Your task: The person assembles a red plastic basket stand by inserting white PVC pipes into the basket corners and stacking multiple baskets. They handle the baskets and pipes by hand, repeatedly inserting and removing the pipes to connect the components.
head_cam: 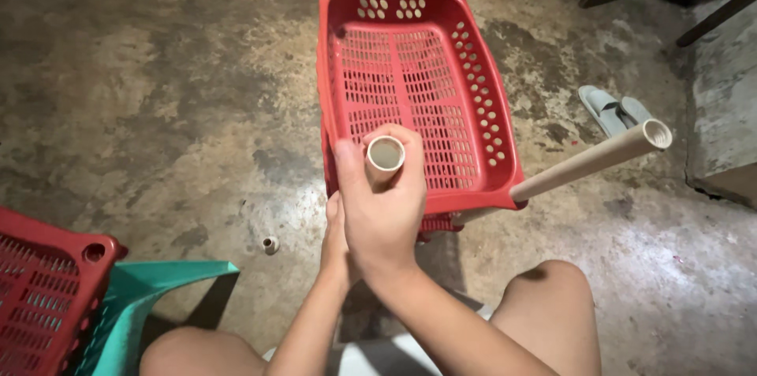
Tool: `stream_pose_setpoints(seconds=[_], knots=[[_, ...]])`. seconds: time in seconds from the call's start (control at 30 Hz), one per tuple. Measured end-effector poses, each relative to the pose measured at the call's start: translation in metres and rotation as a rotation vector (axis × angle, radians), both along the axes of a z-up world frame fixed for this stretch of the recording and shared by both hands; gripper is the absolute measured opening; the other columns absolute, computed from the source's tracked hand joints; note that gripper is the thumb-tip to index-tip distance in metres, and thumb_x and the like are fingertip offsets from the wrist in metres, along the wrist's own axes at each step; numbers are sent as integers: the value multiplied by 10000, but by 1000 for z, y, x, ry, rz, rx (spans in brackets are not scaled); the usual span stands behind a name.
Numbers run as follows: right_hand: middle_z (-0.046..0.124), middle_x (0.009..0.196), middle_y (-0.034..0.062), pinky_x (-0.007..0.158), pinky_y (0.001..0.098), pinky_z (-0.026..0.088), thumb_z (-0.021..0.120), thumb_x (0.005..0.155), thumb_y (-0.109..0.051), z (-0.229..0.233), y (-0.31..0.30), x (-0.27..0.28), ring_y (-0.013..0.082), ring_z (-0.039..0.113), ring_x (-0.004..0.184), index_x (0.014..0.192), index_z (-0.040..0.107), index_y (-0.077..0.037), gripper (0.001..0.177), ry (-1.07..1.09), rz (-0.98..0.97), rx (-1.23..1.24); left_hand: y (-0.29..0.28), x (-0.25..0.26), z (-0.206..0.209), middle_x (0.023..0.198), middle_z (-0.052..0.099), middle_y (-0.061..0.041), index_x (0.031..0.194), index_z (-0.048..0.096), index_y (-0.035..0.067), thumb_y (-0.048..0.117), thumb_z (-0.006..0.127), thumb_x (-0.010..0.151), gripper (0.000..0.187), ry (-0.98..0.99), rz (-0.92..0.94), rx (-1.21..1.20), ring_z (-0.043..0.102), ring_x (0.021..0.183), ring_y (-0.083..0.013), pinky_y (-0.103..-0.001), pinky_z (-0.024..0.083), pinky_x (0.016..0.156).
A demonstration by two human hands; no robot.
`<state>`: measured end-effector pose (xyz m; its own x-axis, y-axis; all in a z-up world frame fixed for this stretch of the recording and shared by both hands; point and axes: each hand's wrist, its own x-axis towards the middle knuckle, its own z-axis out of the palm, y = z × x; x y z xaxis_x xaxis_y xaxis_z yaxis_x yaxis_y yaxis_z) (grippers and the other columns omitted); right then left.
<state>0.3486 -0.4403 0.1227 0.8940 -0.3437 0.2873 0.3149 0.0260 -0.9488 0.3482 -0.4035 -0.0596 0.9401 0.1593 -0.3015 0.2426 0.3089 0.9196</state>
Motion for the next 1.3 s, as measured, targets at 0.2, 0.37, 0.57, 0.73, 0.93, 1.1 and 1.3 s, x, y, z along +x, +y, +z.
stream_pose_setpoints(seconds=[0.2,0.37,0.57,0.73,0.93,1.1,1.3], knots=[[592,712,-81,570,206,437,713,970,-128,-6,-17,26,1,534,655,829,644,-57,172,-15,157,-185,0,-2,1,1270,558,-138,1304,503,130,238,715,816,543,-88,-36,261,579,1141,-285,-410,515,963],[557,730,-78,577,204,398,731,958,-106,-9,-42,41,4,500,674,854,607,-66,166,51,659,-74,8,-4,3,1273,522,-161,1253,519,102,54,804,722,605,-189,-131,678,572,1106,-336,-413,524,923],[581,852,-78,692,218,465,722,991,-120,-29,-21,13,27,547,782,968,579,-61,156,-98,263,-61,4,-10,-4,1346,512,-181,1414,485,99,90,700,854,600,-262,-110,667,544,1231,-351,-423,468,1020],[598,790,-64,674,236,484,722,967,-140,-45,-9,7,43,575,746,901,598,-63,161,-53,153,6,3,-12,-8,1319,649,-172,1398,541,53,239,571,1035,408,-278,-62,95,616,1243,-342,-417,500,1046],[612,751,-23,649,254,487,770,909,-140,-35,-55,53,68,588,714,824,619,-52,194,116,897,-40,8,-9,16,1129,649,-179,1319,524,94,269,785,824,585,-303,-166,785,636,1023,-360,-449,517,879],[611,875,-19,766,246,511,751,958,-169,-19,-36,26,71,582,829,976,606,-47,190,-6,522,-109,8,-9,29,1292,630,-193,1435,488,71,266,672,922,578,-376,-162,683,622,1186,-370,-447,488,1014],[585,970,0,835,256,498,668,907,-155,-9,-2,-9,82,578,907,1092,542,-17,264,-150,-43,-128,9,-10,9,1419,576,-159,1446,477,66,296,579,958,550,-222,-175,279,544,1302,-249,-377,420,1077]])
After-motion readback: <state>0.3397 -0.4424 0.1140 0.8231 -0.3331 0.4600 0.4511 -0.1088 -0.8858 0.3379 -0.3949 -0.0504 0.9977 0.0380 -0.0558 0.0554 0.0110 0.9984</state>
